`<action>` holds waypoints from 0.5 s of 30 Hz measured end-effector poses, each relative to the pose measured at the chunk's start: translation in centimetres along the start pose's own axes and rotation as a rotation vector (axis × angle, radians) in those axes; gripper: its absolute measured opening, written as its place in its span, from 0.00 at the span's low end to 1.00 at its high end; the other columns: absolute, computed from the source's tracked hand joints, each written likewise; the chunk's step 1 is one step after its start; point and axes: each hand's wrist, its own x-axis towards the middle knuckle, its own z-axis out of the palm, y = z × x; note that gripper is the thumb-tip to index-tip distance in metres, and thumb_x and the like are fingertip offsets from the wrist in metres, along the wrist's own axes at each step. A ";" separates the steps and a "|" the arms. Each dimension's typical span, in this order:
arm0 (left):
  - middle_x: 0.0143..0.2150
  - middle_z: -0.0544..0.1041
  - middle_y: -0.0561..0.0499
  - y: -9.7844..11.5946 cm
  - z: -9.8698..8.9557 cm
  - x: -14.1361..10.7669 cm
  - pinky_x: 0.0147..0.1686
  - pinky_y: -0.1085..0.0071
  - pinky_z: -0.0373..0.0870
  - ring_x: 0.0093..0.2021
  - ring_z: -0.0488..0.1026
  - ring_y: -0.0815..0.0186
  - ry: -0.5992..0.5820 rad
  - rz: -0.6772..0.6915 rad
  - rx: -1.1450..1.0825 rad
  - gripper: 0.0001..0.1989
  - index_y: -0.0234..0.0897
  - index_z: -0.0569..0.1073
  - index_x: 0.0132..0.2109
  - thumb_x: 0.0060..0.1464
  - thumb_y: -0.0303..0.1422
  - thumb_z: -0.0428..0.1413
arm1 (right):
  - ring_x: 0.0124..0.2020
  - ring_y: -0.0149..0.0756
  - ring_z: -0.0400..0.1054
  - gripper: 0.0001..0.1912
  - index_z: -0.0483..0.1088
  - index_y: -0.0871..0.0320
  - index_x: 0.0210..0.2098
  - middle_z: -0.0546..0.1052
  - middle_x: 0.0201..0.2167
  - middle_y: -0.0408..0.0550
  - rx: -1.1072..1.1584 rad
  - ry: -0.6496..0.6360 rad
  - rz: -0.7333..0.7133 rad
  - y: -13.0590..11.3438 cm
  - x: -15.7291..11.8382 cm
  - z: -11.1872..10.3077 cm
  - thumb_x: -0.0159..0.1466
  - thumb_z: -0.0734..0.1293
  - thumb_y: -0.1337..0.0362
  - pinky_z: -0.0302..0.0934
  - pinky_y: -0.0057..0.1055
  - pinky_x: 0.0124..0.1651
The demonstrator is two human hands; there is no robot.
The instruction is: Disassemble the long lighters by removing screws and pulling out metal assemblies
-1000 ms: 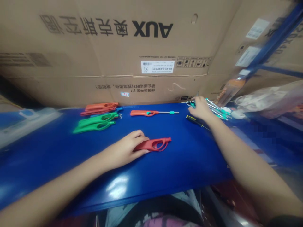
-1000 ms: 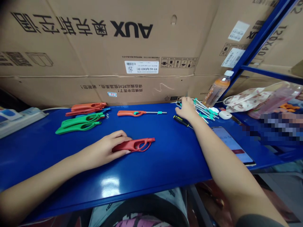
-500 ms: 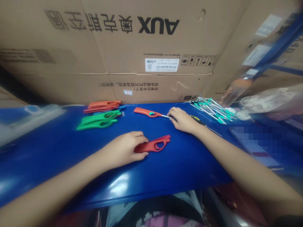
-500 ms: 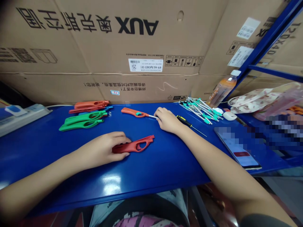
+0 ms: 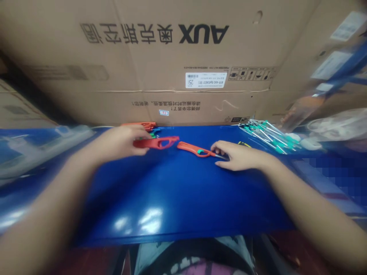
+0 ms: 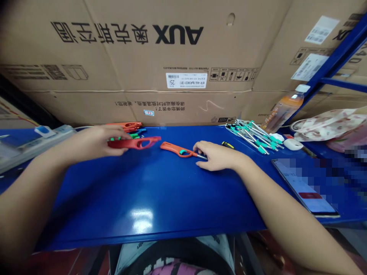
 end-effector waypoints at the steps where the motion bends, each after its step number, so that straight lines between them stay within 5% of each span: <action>1: 0.40 0.75 0.51 -0.8 -0.5 0.1 0.42 0.72 0.63 0.40 0.72 0.62 0.031 -0.025 0.092 0.18 0.38 0.81 0.44 0.50 0.44 0.61 | 0.44 0.44 0.71 0.21 0.67 0.57 0.52 0.75 0.47 0.54 -0.011 0.061 -0.027 -0.6 0.4 0.7 0.63 0.69 0.55 0.65 0.37 0.44; 3: 0.41 0.73 0.50 -2.5 -1.2 0.1 0.42 0.73 0.61 0.42 0.71 0.63 0.034 -0.069 0.274 0.23 0.33 0.79 0.49 0.57 0.46 0.55 | 0.48 0.48 0.70 0.24 0.67 0.57 0.54 0.73 0.51 0.57 -0.064 0.168 -0.058 -1.8 1.5 2.1 0.66 0.66 0.48 0.64 0.41 0.48; 7: 0.42 0.72 0.52 -5.2 -1.3 -0.1 0.43 0.75 0.61 0.43 0.71 0.64 -0.011 -0.114 0.324 0.24 0.32 0.77 0.54 0.62 0.45 0.49 | 0.46 0.48 0.68 0.18 0.70 0.59 0.48 0.74 0.48 0.57 -0.171 0.233 -0.111 -2.8 2.9 4.1 0.70 0.63 0.50 0.63 0.42 0.46; 12: 0.47 0.76 0.50 -7.3 -0.6 0.0 0.47 0.72 0.65 0.44 0.71 0.61 -0.055 -0.155 0.320 0.20 0.31 0.76 0.55 0.66 0.39 0.49 | 0.44 0.43 0.67 0.13 0.70 0.58 0.46 0.72 0.45 0.54 -0.053 0.163 -0.248 -2.4 2.5 3.6 0.69 0.66 0.56 0.62 0.38 0.44; 15: 0.52 0.75 0.45 -7.3 -0.5 0.3 0.52 0.64 0.67 0.48 0.71 0.57 0.022 -0.125 0.419 0.20 0.32 0.76 0.56 0.64 0.37 0.51 | 0.47 0.43 0.66 0.12 0.71 0.57 0.49 0.71 0.47 0.54 0.002 0.083 -0.304 -2.1 1.8 2.6 0.69 0.66 0.58 0.62 0.39 0.48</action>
